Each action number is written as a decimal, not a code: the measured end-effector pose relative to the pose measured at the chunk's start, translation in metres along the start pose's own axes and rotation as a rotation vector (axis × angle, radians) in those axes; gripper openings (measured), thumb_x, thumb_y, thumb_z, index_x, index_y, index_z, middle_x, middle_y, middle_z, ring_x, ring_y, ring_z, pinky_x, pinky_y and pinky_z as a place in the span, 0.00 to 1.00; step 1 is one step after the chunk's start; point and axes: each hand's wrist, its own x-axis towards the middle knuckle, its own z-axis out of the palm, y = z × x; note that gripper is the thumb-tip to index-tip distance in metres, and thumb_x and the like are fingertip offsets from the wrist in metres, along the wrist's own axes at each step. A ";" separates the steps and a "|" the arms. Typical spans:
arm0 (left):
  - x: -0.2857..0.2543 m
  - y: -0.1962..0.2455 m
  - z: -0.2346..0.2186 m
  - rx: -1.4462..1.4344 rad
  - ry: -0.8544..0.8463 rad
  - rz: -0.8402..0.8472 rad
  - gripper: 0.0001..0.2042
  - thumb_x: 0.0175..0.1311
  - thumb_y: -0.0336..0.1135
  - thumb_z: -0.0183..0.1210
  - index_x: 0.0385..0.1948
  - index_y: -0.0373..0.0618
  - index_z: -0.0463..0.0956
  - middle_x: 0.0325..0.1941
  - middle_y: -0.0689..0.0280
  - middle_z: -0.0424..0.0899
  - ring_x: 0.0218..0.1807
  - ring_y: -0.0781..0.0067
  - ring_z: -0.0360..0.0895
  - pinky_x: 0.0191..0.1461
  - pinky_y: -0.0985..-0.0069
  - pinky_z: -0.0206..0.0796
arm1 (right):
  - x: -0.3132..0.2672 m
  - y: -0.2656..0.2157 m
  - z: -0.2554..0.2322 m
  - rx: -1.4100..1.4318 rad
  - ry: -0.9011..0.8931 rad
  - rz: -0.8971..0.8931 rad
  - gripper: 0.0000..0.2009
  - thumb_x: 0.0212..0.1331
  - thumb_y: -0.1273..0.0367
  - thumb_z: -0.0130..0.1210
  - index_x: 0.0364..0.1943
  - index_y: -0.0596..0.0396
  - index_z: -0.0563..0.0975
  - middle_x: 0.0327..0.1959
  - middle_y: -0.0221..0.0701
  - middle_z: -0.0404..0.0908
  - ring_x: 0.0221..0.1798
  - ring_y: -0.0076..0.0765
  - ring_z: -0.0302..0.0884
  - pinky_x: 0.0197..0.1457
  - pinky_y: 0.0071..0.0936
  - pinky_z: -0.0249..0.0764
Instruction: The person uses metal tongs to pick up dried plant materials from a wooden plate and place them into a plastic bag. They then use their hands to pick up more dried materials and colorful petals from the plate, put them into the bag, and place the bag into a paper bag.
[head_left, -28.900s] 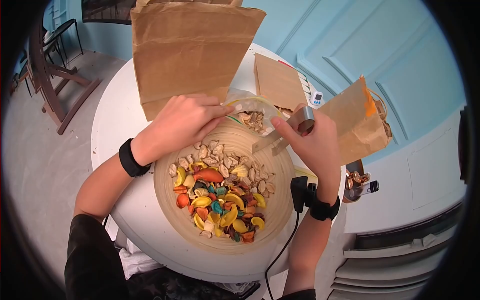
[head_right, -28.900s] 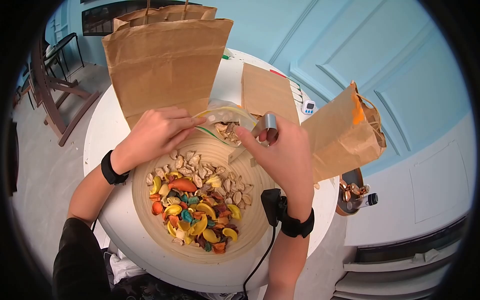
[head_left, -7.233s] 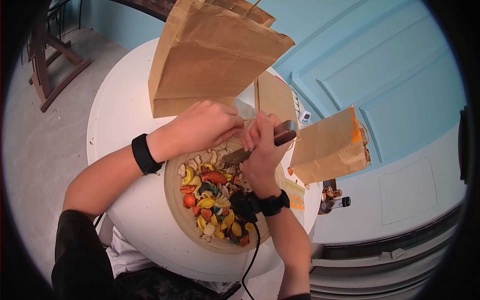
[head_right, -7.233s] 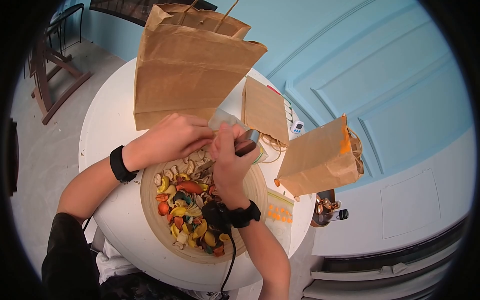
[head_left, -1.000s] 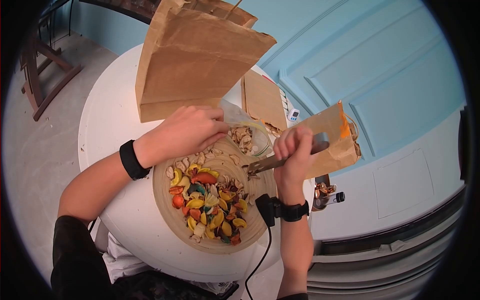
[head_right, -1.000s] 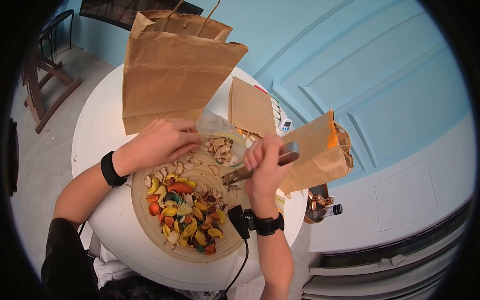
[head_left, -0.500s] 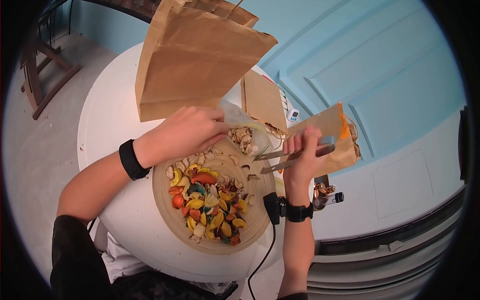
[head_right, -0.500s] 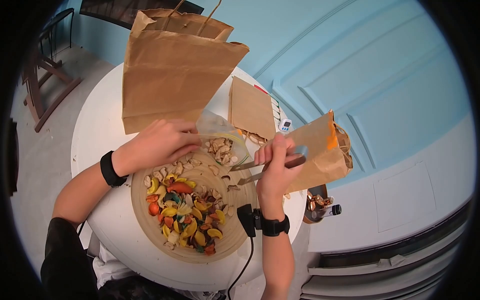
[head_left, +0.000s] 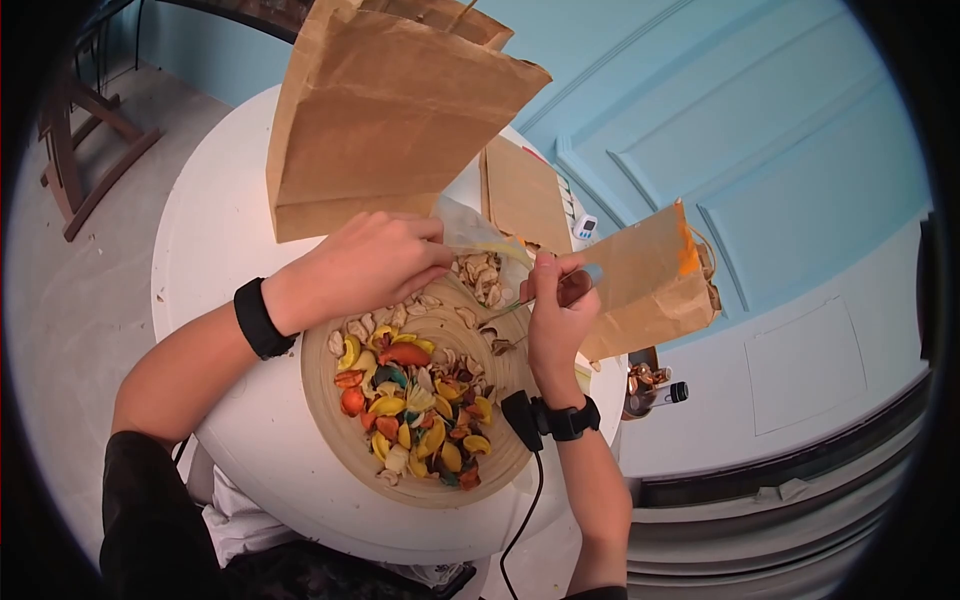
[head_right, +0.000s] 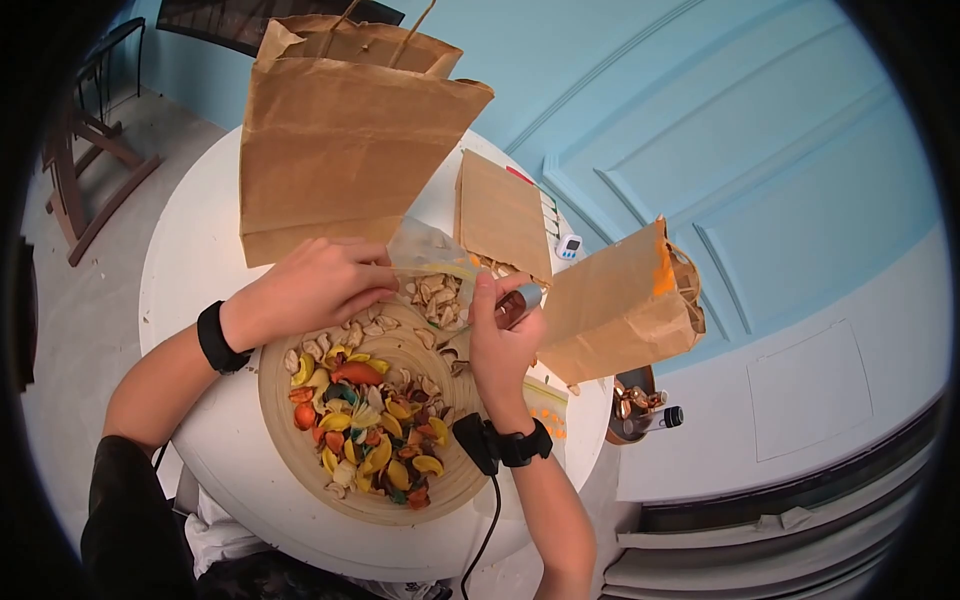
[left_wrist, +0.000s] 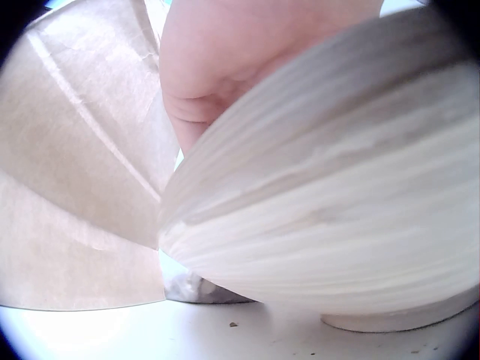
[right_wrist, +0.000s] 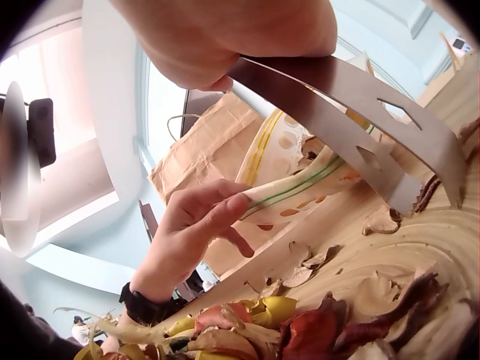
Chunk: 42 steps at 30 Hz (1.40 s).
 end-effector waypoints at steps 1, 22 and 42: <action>0.000 0.000 0.000 -0.001 -0.001 -0.003 0.06 0.68 0.34 0.61 0.36 0.43 0.83 0.36 0.59 0.80 0.38 0.50 0.81 0.40 0.55 0.73 | 0.000 0.003 -0.001 -0.008 -0.015 -0.003 0.14 0.73 0.68 0.61 0.27 0.52 0.71 0.22 0.20 0.72 0.24 0.13 0.66 0.28 0.15 0.62; 0.000 0.002 -0.003 -0.013 -0.022 -0.015 0.06 0.68 0.35 0.61 0.35 0.43 0.83 0.36 0.59 0.81 0.39 0.50 0.82 0.41 0.55 0.74 | 0.008 -0.007 0.002 0.246 0.089 0.170 0.21 0.75 0.70 0.55 0.20 0.50 0.63 0.15 0.20 0.61 0.16 0.15 0.54 0.20 0.21 0.51; -0.001 0.001 -0.001 -0.025 -0.021 -0.011 0.06 0.68 0.34 0.61 0.35 0.43 0.84 0.36 0.60 0.81 0.39 0.51 0.82 0.42 0.56 0.74 | 0.005 -0.045 -0.024 0.364 0.007 0.121 0.16 0.75 0.69 0.54 0.26 0.52 0.65 0.18 0.23 0.62 0.19 0.21 0.58 0.22 0.24 0.60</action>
